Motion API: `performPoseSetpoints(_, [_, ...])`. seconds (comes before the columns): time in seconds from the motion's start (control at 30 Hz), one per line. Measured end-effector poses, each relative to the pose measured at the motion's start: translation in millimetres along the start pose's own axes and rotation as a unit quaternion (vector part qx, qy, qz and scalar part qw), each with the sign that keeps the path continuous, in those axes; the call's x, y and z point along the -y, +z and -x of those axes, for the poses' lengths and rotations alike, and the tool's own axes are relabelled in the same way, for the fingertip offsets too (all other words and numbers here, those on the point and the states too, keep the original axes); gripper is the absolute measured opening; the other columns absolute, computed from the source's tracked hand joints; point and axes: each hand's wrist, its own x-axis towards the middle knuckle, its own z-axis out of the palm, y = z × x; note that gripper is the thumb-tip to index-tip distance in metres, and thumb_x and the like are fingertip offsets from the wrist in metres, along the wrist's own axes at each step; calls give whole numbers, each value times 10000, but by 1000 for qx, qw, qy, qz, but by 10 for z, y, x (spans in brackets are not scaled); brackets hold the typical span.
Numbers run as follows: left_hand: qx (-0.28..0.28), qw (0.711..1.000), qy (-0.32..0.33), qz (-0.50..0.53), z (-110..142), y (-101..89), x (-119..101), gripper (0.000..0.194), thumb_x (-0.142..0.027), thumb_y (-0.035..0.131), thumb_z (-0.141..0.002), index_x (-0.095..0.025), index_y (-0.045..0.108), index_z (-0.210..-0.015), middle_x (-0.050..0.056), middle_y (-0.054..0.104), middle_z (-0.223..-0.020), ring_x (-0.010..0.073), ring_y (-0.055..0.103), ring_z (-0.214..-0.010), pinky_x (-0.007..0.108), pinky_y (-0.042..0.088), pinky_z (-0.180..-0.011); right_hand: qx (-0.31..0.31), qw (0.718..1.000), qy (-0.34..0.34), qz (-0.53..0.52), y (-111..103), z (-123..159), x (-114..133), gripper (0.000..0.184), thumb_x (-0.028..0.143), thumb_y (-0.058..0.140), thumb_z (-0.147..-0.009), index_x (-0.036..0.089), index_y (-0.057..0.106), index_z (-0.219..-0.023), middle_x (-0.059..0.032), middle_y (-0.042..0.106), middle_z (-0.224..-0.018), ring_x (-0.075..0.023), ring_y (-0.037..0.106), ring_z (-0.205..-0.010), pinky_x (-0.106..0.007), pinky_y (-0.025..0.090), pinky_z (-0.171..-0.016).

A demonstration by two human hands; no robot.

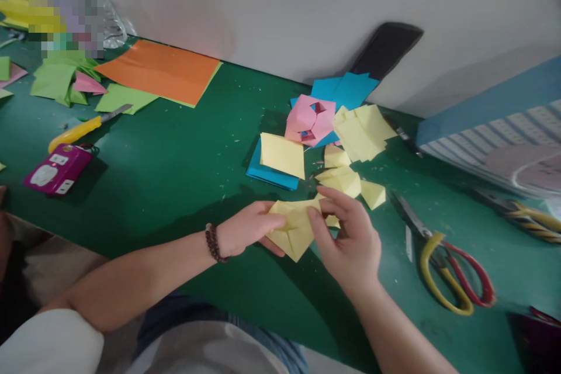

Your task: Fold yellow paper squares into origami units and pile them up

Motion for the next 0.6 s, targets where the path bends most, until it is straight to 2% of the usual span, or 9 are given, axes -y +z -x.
performPoseSetpoints(0.1, [-4, 999, 9, 47, -11, -2, 23, 318, -240, 589, -732, -134, 648, -1025, 115, 681, -978, 224, 664, -843, 285, 574, -582, 39, 997, 58, -34, 17, 0, 10, 317, 244, 571, -868, 253, 547, -1184, -6, 678, -845, -145, 630, -706, -309, 551, -686])
performPoseSetpoints(0.23, [23, 996, 41, 69, -20, 32, 72, 326, -254, 582, -749, -175, 640, -1059, 97, 653, -1114, 246, 631, -993, 311, 571, -679, 67, 997, 21, -22, 58, 10, -15, 449, 251, 603, -817, 241, 495, -1253, -64, 656, -1011, -205, 637, -897, -379, 549, -761])
performPoseSetpoints(0.37, [37, 995, 63, 65, -33, 40, 102, 384, -251, 546, -743, -187, 621, -1115, 96, 612, -1211, 270, 578, -1104, 339, 565, -728, 90, 996, 23, -11, 72, 11, -30, 484, 187, 575, -785, 230, 490, -1261, -85, 632, -1059, -222, 621, -956, -410, 543, -807])
performPoseSetpoints(0.6, [-22, 991, 88, 100, -62, 12, 90, 334, -229, 553, -701, -136, 622, -1014, 122, 662, -1065, 271, 622, -1010, 347, 558, -713, 107, 987, 79, -85, -8, 14, -43, 554, 99, 494, -744, 241, 483, -1279, -77, 648, -1109, -205, 628, -1034, -382, 544, -851])
